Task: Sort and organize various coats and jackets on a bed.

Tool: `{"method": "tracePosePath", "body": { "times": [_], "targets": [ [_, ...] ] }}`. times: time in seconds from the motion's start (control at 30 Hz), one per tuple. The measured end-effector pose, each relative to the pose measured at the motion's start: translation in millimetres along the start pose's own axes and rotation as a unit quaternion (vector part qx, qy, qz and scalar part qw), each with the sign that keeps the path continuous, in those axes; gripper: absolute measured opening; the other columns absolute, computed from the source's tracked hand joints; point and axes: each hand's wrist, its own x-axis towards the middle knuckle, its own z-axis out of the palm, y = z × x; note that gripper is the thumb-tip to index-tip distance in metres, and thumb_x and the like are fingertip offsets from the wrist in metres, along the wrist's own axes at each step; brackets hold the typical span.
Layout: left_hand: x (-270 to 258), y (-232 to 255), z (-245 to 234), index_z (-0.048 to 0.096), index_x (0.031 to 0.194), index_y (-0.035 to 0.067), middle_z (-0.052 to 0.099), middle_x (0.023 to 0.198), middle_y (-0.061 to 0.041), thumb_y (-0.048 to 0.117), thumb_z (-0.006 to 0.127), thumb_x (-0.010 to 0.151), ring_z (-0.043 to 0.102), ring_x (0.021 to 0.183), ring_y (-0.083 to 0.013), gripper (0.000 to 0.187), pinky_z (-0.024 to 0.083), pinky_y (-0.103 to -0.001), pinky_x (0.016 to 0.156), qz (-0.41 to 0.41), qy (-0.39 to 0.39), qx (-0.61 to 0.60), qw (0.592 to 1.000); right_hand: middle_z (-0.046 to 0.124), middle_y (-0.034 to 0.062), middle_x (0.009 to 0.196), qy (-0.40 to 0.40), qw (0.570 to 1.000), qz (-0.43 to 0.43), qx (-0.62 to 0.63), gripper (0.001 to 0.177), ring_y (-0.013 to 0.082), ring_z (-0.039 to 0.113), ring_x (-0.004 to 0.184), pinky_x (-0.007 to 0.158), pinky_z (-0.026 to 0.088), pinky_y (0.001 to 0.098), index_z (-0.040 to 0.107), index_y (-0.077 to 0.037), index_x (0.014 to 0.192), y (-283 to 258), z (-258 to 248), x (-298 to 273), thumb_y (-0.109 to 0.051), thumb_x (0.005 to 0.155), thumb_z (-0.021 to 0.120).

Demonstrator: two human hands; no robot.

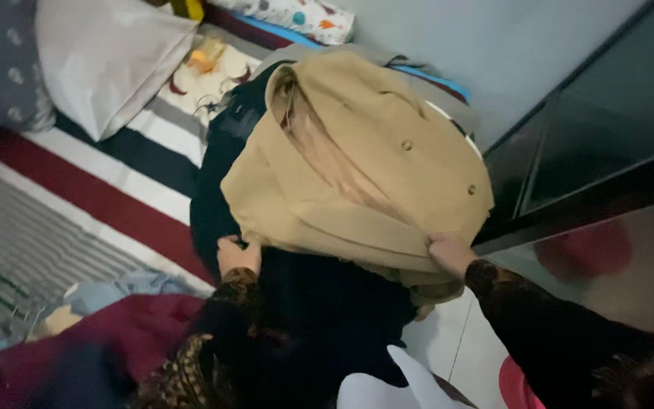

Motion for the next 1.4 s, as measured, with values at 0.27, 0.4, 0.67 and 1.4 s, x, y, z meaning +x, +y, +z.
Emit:
{"method": "tracePosePath", "body": {
  "times": [0.27, 0.4, 0.67, 1.4],
  "targets": [
    [71.6, 98.3, -11.3, 0.052, 0.135, 0.01, 0.056, 0.134, -0.019, 0.047, 0.085, 0.072, 0.058, 0.122, -0.0394, 0.08, 0.05, -0.052, 0.099, 0.143, 0.011, 0.166, 0.976, 0.072, 0.0227, 0.113, 0.001, 0.976, -0.075, -0.202, 0.034, 0.038, 0.067, 0.109, 0.098, 0.05, 0.044, 0.075, -0.001, 0.105, 18.0, 19.7, 27.1, -0.017, 0.085, 0.053],
    [104.6, 133.0, -4.0, 0.049, 0.14, 0.011, 0.055, 0.139, -0.016, 0.056, 0.084, 0.071, 0.056, 0.126, -0.0379, 0.089, 0.046, -0.057, 0.1, 0.206, -0.019, 0.232, 0.95, 0.072, 0.0227, 0.115, 0.015, 0.996, 0.079, -0.031, 0.044, 0.0367, 0.067, 0.106, 0.099, 0.049, 0.042, 0.073, -0.004, 0.118, -16.5, 3.6, 12.0, -0.012, 0.079, 0.055],
    [94.6, 215.6, 2.5, 0.056, 0.14, 0.006, 0.059, 0.14, -0.017, 0.067, 0.073, 0.083, 0.054, 0.132, -0.034, 0.086, 0.04, -0.057, 0.107, 0.265, -0.104, 0.338, 0.897, 0.076, 0.021, 0.103, -0.004, 0.991, 0.134, 0.003, 0.037, 0.0336, 0.071, 0.098, 0.09, 0.053, 0.0428, 0.074, -0.003, 0.111, -45.8, -1.5, 1.1, -0.013, 0.08, 0.057],
    [-1.3, 206.2, -77.5, 0.075, 0.109, 0.0, 0.079, 0.097, -0.009, 0.03, 0.07, 0.088, 0.072, 0.087, -0.0154, 0.036, 0.055, -0.032, 0.079, 0.308, -0.062, -0.253, 0.915, 0.073, 0.014, 0.113, 0.053, 0.998, -0.009, 0.025, 0.039, 0.0274, 0.069, 0.104, 0.094, 0.052, 0.0396, 0.068, -0.005, 0.12, -94.1, -34.4, 0.0, -0.03, 0.09, 0.062]
  ]
}}
